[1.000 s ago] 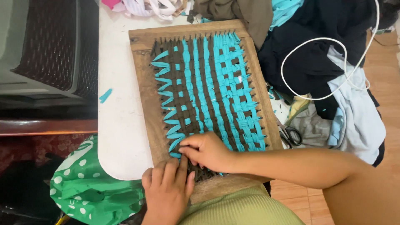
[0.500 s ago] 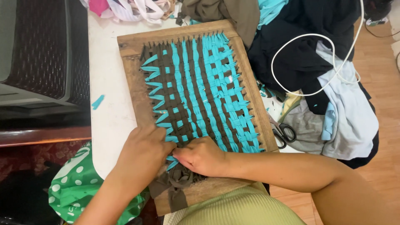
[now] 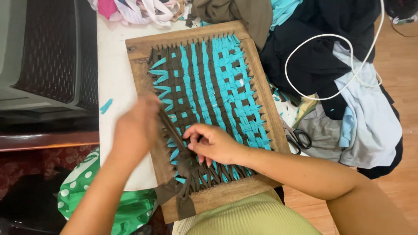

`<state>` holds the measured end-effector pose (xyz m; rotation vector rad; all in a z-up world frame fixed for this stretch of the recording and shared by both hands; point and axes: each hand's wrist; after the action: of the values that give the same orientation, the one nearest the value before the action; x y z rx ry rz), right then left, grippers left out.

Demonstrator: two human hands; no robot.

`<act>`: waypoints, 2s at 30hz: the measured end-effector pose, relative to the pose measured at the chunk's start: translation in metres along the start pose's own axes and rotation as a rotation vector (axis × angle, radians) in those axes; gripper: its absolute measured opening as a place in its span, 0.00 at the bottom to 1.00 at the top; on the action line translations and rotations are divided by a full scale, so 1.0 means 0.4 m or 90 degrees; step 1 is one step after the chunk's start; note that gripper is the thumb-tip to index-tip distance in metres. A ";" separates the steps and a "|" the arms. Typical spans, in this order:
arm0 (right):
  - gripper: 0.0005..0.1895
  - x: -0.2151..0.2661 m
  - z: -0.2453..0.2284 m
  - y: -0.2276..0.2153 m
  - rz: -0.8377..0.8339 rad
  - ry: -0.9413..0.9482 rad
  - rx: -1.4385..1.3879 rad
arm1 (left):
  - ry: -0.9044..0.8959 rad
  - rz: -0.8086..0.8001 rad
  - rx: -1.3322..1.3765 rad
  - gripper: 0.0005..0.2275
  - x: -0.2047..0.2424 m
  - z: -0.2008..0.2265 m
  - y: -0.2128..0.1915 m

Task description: Weaving fabric strips through a wooden loom to create a handmade rug

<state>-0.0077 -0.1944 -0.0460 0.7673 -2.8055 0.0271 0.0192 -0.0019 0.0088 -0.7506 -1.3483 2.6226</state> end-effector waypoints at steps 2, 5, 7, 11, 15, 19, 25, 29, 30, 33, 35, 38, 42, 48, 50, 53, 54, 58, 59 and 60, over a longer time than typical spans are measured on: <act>0.13 0.002 -0.021 -0.005 -0.031 -0.026 0.012 | -0.062 0.065 0.052 0.03 -0.044 0.019 -0.041; 0.20 -0.006 -0.093 -0.013 -0.123 0.050 0.128 | 0.069 0.271 0.181 0.05 -0.107 0.064 -0.104; 0.32 -0.020 -0.137 -0.009 -0.146 -0.039 0.396 | 0.075 0.215 0.234 0.05 -0.124 0.089 -0.105; 0.14 -0.103 -0.183 -0.014 -0.165 0.016 0.455 | 0.049 0.141 0.253 0.06 -0.100 0.158 -0.092; 0.07 -0.197 -0.141 -0.049 -0.126 0.132 0.096 | 0.030 0.127 0.155 0.13 0.043 0.159 -0.039; 0.12 -0.239 -0.161 -0.053 -0.068 0.115 0.120 | -0.102 0.032 0.127 0.27 0.203 0.157 0.043; 0.14 -0.325 -0.150 -0.035 0.074 -0.017 0.426 | -0.105 0.014 0.139 0.36 0.239 0.170 0.068; 0.15 -0.398 -0.114 -0.066 0.220 -0.111 0.529 | -0.100 0.025 0.136 0.35 0.235 0.172 0.067; 0.16 -0.403 -0.103 -0.064 0.247 -0.141 0.553 | -0.107 0.026 0.141 0.35 0.237 0.171 0.068; 0.14 -0.362 -0.140 -0.040 0.225 -0.107 0.506 | -0.117 0.025 0.157 0.34 0.240 0.171 0.067; 0.11 -0.310 -0.199 -0.022 0.175 -0.051 0.435 | -0.118 0.029 0.165 0.34 0.237 0.170 0.062; 0.07 -0.190 -0.282 -0.022 -0.024 0.058 0.088 | -0.112 0.032 0.181 0.31 0.232 0.176 0.054; 0.05 -0.019 -0.270 -0.085 -0.141 -0.055 0.143 | -0.090 0.016 0.134 0.23 0.225 0.184 0.053; 0.14 0.104 -0.108 -0.212 0.001 -0.350 0.608 | -0.089 0.010 0.088 0.20 0.205 0.185 0.043; 0.14 0.126 -0.058 -0.233 0.040 -0.397 0.737 | -0.101 0.029 0.112 0.18 0.192 0.179 0.048; 0.10 0.145 -0.038 -0.240 0.099 -0.404 0.622 | -0.132 0.047 0.135 0.23 0.177 0.164 0.072; 0.10 0.146 -0.041 -0.236 0.099 -0.390 0.640 | -0.129 0.039 0.106 0.23 0.179 0.156 0.084; 0.08 0.148 -0.031 -0.236 0.111 -0.378 0.641 | -0.126 0.035 0.102 0.20 0.177 0.158 0.087; 0.08 0.145 -0.029 -0.237 0.111 -0.380 0.642 | -0.125 0.037 0.101 0.20 0.175 0.158 0.086; 0.08 0.147 -0.024 -0.234 0.117 -0.371 0.633 | -0.127 0.038 0.105 0.19 0.176 0.160 0.084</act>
<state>-0.0076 -0.3037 -0.0271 0.7522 -3.3135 1.5429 -0.0677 -0.0481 -0.0132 -0.5276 -1.1491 2.8762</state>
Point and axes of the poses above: each hand's wrist, its own x-axis away from the middle knuckle, its own y-axis out of the palm, z = x × y, and after that the axes turned 9 degrees about x, right-handed
